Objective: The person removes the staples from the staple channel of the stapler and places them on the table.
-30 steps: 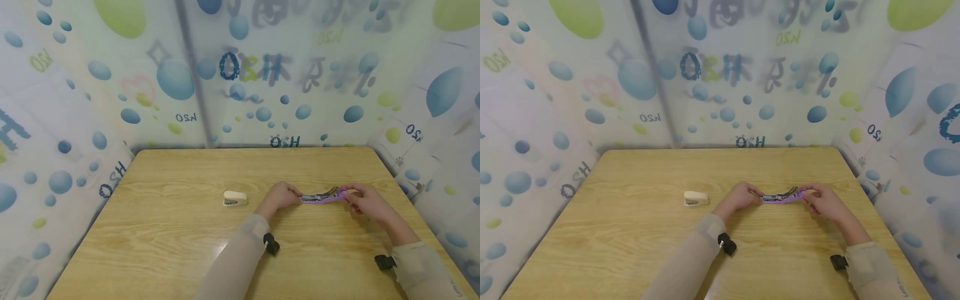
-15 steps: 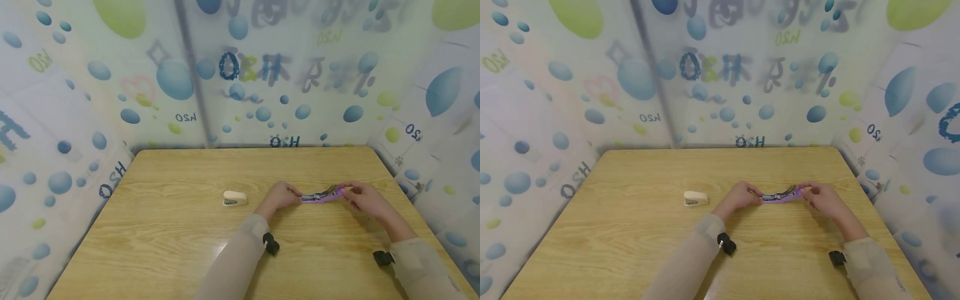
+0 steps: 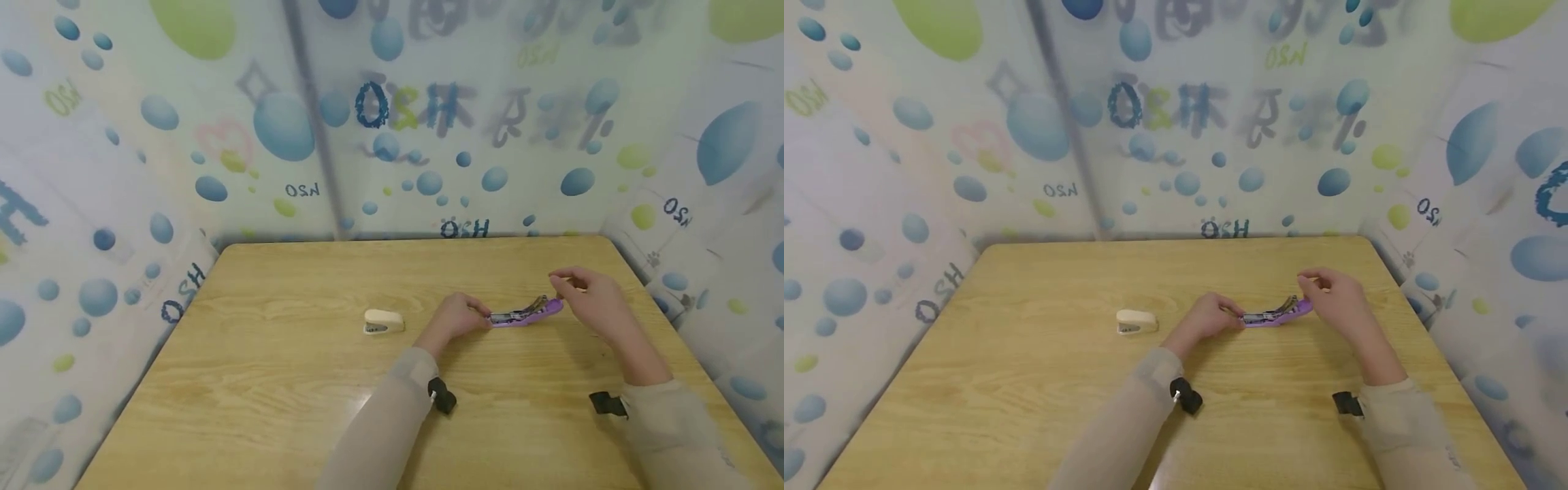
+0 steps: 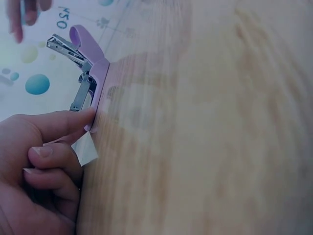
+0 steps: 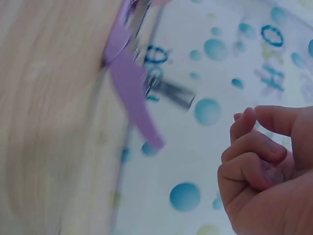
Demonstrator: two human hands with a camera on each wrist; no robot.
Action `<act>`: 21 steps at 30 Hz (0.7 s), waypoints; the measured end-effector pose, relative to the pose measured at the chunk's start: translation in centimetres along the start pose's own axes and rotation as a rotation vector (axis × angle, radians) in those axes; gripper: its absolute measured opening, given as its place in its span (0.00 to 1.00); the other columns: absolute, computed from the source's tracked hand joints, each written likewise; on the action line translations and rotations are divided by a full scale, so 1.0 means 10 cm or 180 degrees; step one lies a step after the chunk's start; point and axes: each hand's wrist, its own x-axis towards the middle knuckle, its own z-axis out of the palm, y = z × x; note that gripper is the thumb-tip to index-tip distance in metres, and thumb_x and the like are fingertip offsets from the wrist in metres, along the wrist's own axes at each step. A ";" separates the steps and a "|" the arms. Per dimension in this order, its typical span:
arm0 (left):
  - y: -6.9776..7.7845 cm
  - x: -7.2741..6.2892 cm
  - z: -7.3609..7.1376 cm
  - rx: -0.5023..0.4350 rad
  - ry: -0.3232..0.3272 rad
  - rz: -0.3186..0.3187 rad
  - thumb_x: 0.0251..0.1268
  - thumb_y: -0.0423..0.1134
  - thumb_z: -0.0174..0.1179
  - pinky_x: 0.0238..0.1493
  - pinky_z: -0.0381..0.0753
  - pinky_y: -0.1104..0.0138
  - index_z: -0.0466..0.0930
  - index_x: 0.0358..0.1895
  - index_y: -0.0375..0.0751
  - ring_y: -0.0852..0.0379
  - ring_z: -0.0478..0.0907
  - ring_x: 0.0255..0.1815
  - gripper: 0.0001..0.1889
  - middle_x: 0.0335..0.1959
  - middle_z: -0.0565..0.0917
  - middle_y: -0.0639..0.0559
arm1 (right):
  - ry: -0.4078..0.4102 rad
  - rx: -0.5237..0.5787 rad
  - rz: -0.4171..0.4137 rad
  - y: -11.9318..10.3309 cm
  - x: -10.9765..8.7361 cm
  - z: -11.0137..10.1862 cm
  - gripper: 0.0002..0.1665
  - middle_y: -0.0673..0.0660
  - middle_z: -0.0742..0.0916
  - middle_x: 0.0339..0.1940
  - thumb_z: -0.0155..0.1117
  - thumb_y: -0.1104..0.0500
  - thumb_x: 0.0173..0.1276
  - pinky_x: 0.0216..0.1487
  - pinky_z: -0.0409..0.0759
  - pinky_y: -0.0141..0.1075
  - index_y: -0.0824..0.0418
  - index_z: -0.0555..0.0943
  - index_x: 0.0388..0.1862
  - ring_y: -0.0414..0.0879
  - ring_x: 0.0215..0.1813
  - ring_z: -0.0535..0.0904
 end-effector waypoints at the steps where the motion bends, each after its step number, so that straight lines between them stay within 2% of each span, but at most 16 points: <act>1: 0.00 -0.01 0.00 -0.0012 -0.0008 -0.0007 0.60 0.45 0.79 0.50 0.80 0.64 0.94 0.41 0.56 0.58 0.80 0.47 0.07 0.58 0.90 0.54 | 0.0020 0.0039 -0.0018 -0.08 0.00 0.03 0.35 0.65 0.88 0.49 0.50 0.36 0.85 0.29 0.72 0.39 0.62 0.79 0.70 0.49 0.33 0.76; 5: -0.01 -0.03 -0.01 -0.0018 -0.0022 0.0028 0.61 0.45 0.79 0.44 0.80 0.65 0.95 0.42 0.55 0.59 0.81 0.42 0.08 0.55 0.91 0.55 | -0.0078 0.0268 -0.0045 -0.28 0.00 0.19 0.30 0.62 0.88 0.43 0.53 0.40 0.85 0.35 0.75 0.37 0.64 0.81 0.64 0.55 0.45 0.81; 7: -0.01 -0.02 -0.01 0.0011 -0.0018 0.0081 0.61 0.45 0.78 0.44 0.80 0.66 0.95 0.43 0.55 0.59 0.81 0.42 0.08 0.53 0.91 0.55 | -0.0184 0.0332 -0.0003 -0.32 0.02 0.30 0.29 0.61 0.88 0.41 0.54 0.42 0.85 0.37 0.76 0.37 0.65 0.82 0.63 0.56 0.45 0.81; 12: -0.01 0.00 0.00 0.0095 0.0004 0.0143 0.62 0.45 0.77 0.50 0.80 0.65 0.95 0.43 0.56 0.59 0.81 0.48 0.07 0.54 0.91 0.56 | -0.0486 0.0344 0.0072 -0.28 0.08 0.55 0.26 0.61 0.90 0.40 0.54 0.48 0.86 0.36 0.74 0.38 0.68 0.82 0.64 0.51 0.37 0.79; 14: -0.01 0.00 0.00 0.0101 0.0015 0.0139 0.63 0.45 0.77 0.52 0.80 0.65 0.95 0.43 0.56 0.59 0.81 0.51 0.07 0.55 0.91 0.56 | -0.0552 0.0323 0.0072 -0.25 0.10 0.62 0.24 0.61 0.90 0.36 0.54 0.51 0.86 0.32 0.72 0.36 0.70 0.82 0.62 0.47 0.31 0.76; 17: -0.01 -0.01 0.00 0.0077 0.0014 0.0133 0.63 0.44 0.77 0.53 0.80 0.64 0.95 0.43 0.55 0.58 0.82 0.52 0.06 0.56 0.91 0.55 | -0.0642 0.0197 0.0032 -0.20 0.11 0.70 0.21 0.59 0.89 0.32 0.52 0.56 0.86 0.27 0.68 0.33 0.72 0.83 0.58 0.42 0.26 0.71; 21: 0.00 -0.02 -0.01 0.0055 0.0014 0.0137 0.64 0.44 0.77 0.54 0.81 0.64 0.95 0.42 0.56 0.58 0.82 0.52 0.06 0.55 0.91 0.56 | -0.0756 0.0027 -0.0007 -0.17 0.11 0.73 0.19 0.57 0.87 0.28 0.50 0.59 0.85 0.23 0.66 0.31 0.73 0.84 0.52 0.40 0.22 0.68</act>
